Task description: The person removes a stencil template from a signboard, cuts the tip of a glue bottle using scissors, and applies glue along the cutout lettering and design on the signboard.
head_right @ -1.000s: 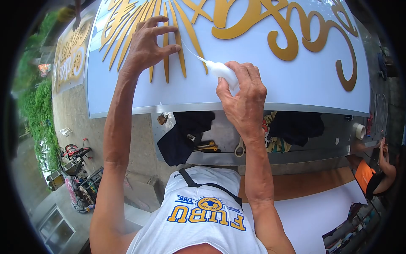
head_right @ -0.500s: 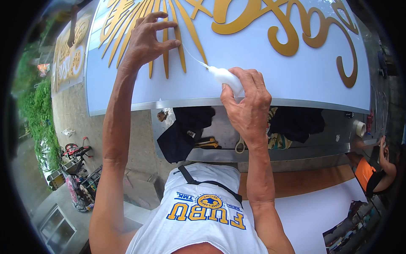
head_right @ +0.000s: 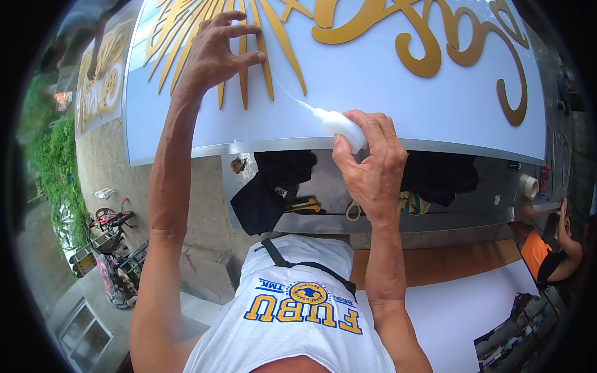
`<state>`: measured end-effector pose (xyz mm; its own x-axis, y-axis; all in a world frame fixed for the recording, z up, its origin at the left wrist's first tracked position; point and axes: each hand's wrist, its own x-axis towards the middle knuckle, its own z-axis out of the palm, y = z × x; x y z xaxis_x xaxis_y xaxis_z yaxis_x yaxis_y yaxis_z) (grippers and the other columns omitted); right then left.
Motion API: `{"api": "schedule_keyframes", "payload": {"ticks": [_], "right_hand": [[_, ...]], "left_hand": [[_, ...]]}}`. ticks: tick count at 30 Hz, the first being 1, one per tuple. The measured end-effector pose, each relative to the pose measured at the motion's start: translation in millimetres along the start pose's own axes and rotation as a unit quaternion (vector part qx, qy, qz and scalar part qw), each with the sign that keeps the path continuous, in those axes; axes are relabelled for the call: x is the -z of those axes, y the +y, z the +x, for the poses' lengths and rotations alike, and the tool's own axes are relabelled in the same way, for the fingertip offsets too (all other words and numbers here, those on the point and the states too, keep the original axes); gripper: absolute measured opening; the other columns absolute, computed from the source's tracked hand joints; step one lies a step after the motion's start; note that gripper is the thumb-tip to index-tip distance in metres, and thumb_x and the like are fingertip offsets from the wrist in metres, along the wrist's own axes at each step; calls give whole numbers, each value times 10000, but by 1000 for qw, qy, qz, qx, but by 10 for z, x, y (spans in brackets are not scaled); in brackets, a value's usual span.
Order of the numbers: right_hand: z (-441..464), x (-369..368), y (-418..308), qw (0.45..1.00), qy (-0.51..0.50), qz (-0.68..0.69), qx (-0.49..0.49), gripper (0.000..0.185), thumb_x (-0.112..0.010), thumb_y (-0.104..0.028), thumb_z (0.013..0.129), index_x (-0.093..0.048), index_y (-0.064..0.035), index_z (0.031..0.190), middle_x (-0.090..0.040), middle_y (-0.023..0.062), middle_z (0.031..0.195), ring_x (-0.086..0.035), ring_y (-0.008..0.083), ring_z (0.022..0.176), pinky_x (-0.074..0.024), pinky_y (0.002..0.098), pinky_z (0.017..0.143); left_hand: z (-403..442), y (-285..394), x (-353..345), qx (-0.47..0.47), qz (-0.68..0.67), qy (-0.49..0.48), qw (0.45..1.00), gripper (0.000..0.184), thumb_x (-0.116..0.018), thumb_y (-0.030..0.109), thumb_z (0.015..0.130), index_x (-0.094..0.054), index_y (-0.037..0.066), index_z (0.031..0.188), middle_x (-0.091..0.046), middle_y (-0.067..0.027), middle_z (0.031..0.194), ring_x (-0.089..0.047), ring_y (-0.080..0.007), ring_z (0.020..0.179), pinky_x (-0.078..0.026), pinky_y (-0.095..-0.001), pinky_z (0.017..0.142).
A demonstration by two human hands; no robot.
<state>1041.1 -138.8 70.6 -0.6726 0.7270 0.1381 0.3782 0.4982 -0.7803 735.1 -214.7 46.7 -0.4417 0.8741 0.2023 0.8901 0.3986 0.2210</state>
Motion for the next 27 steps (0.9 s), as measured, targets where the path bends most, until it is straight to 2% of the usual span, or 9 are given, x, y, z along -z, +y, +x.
{"api": "schedule_keyframes", "payload": {"ticks": [27], "right_hand": [[-272, 139, 22, 1000, -2, 8, 2, 317, -715, -37, 755, -678, -46, 1070, -652, 105, 956, -668, 255, 826, -548, 366, 704]], "left_hand": [[31, -48, -9, -13, -9, -10, 1000, 537, -901, 421, 701, -757, 164, 1150, -542, -117, 1414, -432, -350, 1344, -451, -534, 1065]]}}
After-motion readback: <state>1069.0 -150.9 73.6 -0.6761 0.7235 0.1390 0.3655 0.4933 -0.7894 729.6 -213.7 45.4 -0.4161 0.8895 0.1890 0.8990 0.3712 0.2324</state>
